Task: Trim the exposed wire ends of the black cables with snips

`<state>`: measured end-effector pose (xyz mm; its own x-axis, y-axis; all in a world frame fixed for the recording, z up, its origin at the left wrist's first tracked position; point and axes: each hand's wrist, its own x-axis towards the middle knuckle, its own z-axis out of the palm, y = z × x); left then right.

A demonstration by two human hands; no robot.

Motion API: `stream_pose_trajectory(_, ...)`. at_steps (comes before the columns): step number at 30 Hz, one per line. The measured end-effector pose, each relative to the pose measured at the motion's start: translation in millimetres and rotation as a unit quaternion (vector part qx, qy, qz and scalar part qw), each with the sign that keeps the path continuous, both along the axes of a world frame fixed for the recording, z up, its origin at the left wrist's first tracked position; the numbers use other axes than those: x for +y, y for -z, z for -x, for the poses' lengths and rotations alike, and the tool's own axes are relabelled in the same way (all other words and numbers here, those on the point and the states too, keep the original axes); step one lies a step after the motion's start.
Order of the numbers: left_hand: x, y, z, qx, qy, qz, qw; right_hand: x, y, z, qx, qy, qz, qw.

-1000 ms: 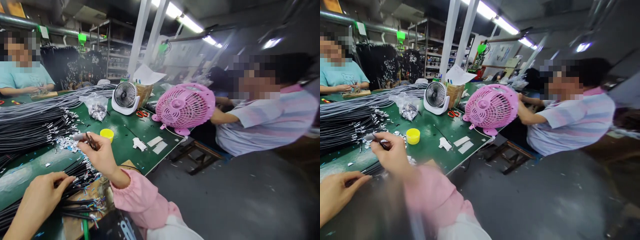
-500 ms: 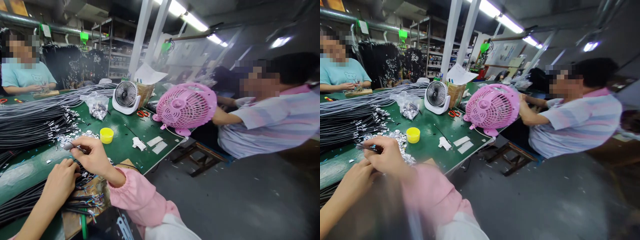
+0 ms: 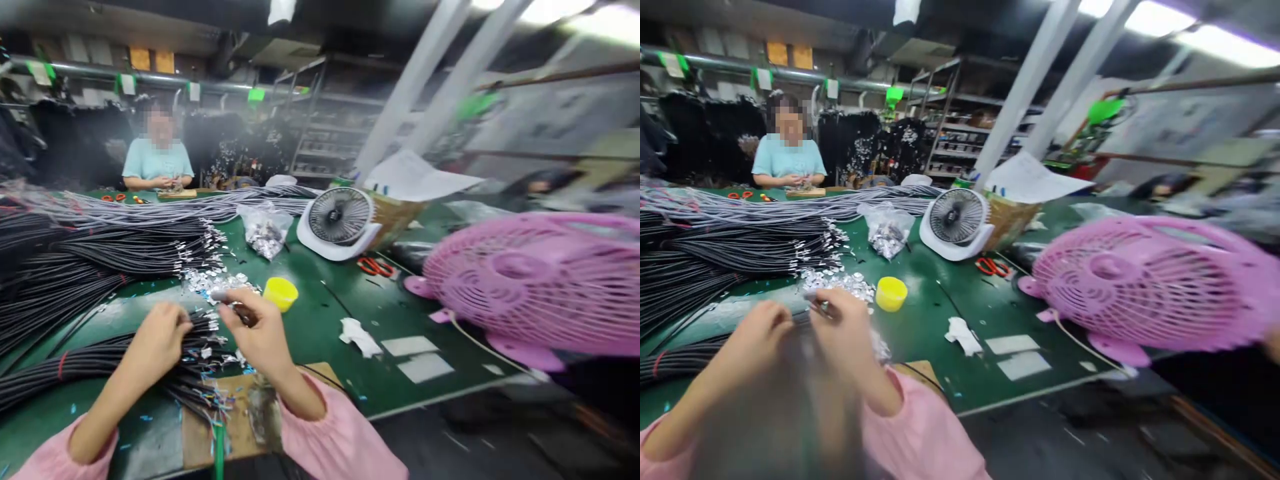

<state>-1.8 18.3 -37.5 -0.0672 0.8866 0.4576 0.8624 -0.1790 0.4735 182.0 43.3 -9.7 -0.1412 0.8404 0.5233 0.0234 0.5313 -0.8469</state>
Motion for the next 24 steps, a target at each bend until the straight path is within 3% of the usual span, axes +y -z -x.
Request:
stream_pose_trajectory(3, 7.0, -13.0, 7.7, -0.063, 0.029, -0.041, 0.997, 3.3, 2.8, 7.0, 0.024, 0.021, 0.018, 0.999)
stream_pose_trajectory(7, 0.2, -22.0, 3.7, -0.130, 0.041, -0.084, 0.987, 6.3, 6.1, 11.9, -0.007, 0.030, 0.016, 0.999)
stream_pose_trajectory(14, -12.1, -27.2, -10.1, -0.171, 0.091, -0.096, 0.976, 6.1, 11.7, 13.1, -0.033, -0.019, -0.061, 0.997)
stream_pose_trajectory(18, -15.2, -23.1, -12.2, -0.199, 0.086, -0.103, 0.971, 5.3, 11.8, 11.7, -0.020, -0.009, -0.049, 0.999)
stream_pose_trajectory(24, -19.5, -17.9, -13.3, -0.081, 0.093, -0.226, 0.966, 3.7, 11.7, 10.5, -0.044, 0.026, -0.070, 0.996)
